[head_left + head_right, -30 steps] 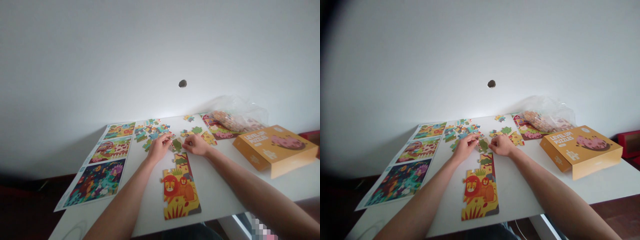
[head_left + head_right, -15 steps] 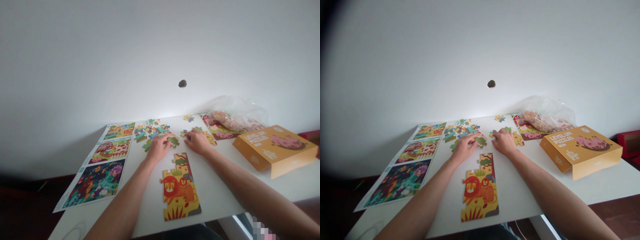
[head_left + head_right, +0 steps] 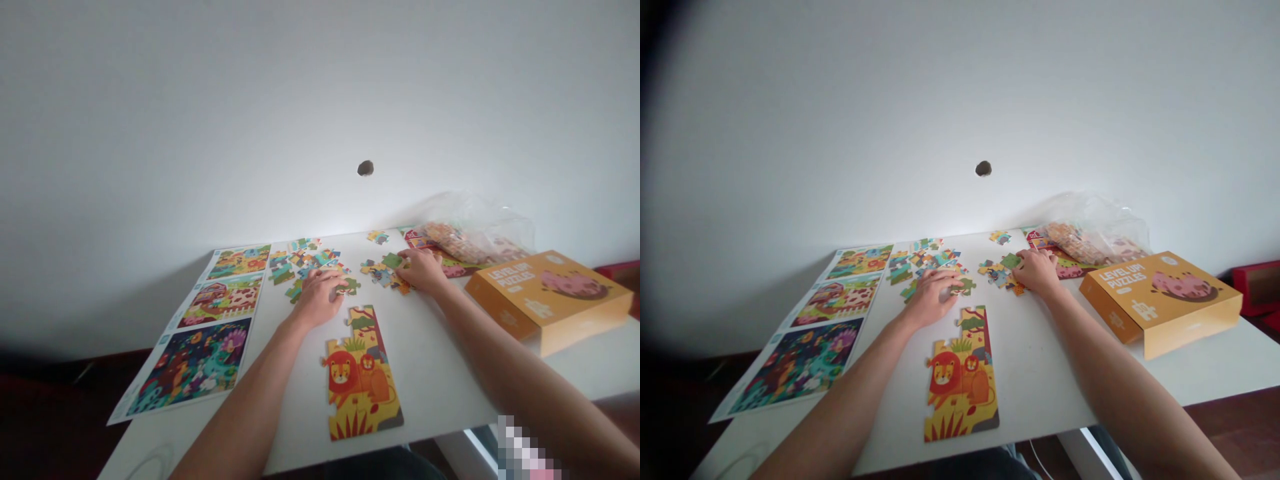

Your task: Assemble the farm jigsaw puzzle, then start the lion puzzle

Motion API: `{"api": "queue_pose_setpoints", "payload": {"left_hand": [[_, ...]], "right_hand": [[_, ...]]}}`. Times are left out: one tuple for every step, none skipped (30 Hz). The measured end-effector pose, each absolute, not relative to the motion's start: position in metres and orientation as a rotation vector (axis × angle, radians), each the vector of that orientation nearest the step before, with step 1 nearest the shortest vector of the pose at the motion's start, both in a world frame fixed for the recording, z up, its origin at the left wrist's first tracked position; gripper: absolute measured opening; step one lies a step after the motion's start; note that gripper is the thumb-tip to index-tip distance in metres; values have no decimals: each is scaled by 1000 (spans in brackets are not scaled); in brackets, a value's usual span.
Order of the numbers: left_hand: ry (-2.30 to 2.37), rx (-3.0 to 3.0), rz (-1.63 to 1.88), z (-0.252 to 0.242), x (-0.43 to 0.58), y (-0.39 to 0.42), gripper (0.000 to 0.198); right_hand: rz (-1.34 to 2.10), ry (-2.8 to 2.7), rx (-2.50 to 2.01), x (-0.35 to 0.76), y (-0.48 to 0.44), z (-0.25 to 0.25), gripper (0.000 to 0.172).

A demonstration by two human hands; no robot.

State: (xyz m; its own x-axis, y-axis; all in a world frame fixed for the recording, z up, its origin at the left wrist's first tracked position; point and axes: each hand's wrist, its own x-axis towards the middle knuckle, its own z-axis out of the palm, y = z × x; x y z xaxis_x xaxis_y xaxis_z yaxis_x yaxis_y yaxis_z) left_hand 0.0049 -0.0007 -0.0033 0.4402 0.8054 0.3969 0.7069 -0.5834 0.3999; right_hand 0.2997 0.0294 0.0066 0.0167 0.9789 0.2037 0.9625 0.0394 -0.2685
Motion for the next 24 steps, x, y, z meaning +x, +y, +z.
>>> {"api": "queue_pose_setpoints", "payload": {"left_hand": [[1346, 2497, 834, -5, 4, 1, 24], [1363, 2482, 837, -7, 4, 2, 25], [1382, 2468, 843, -8, 4, 3, 25], [1398, 2457, 850, -8, 3, 4, 25], [1412, 2449, 860, -8, 3, 5, 26], [1420, 2441, 877, -7, 3, 5, 26], [1416, 2433, 907, -6, 4, 4, 27], [1399, 2422, 947, -4, 5, 4, 28], [1372, 2394, 998, -2, 6, 3, 29], [1336, 2341, 1051, -1, 8, 1, 32], [1291, 2263, 1091, 0, 10, 0, 36], [1241, 2165, 1107, 1, 12, -1, 40], [1194, 2076, 1104, 1, 14, -1, 42], [1159, 2002, 1094, 1, 16, -2, 43], [1133, 1947, 1087, 0, 17, -2, 42], [1117, 1906, 1088, -1, 19, -1, 40], [1109, 1867, 1097, -1, 19, -1, 37], [1103, 1820, 1112, -1, 20, -1, 36], [1093, 1768, 1122, -1, 19, 0, 35], [1081, 1721, 1121, -1, 19, 0, 35], [1078, 1689, 1116, 0, 18, 0, 35], [1088, 1682, 1109, 0, 17, 0, 34], [1113, 1701, 1103, -1, 16, 1, 32], [1151, 1743, 1096, -2, 15, 1, 30]], "right_hand": [[61, -1986, -1954, 299, 30, 6, 44], [51, -1976, -1937, 299, 30, 6, 43], [41, -1960, -1910, 298, 30, 7, 43], [36, -1939, -1867, 298, 29, 9, 42], [47, -1924, -1794, 296, 28, 11, 41], [85, -1921, -1688, 294, 26, 13, 41], [153, -1930, -1556, 291, 24, 16, 40], [250, -1958, -1401, 286, 20, 18, 40], [371, -1991, -1243, 280, 15, 21, 41], [497, -2030, -1108, 274, 10, 22, 41], [608, -2082, -997, 266, 5, 23, 42], [677, -2114, -911, 259, 0, 23, 43], [733, -2147, -851, 252, -4, 22, 44], [775, -2158, -813, 245, -7, 19, 44], [814, -2142, -808, 240, -8, 17, 45], [859, -2093, -826, 236, -9, 13, 47], [914, -2010, -854, 233, -8, 10, 49], [981, -1903, -883, 232, -6, 6, 51], [1055, -1786, -903, 231, -4, 3, 52], [1130, -1683, -918, 232, -1, 1, 53], [1190, -1602, -932, 232, 2, -1, 52], [1227, -1545, -953, 233, 5, -2, 49], [1242, -1509, -984, 235, 7, -2, 45], [1235, -1485, -1020, 236, 9, -2, 41]]}}
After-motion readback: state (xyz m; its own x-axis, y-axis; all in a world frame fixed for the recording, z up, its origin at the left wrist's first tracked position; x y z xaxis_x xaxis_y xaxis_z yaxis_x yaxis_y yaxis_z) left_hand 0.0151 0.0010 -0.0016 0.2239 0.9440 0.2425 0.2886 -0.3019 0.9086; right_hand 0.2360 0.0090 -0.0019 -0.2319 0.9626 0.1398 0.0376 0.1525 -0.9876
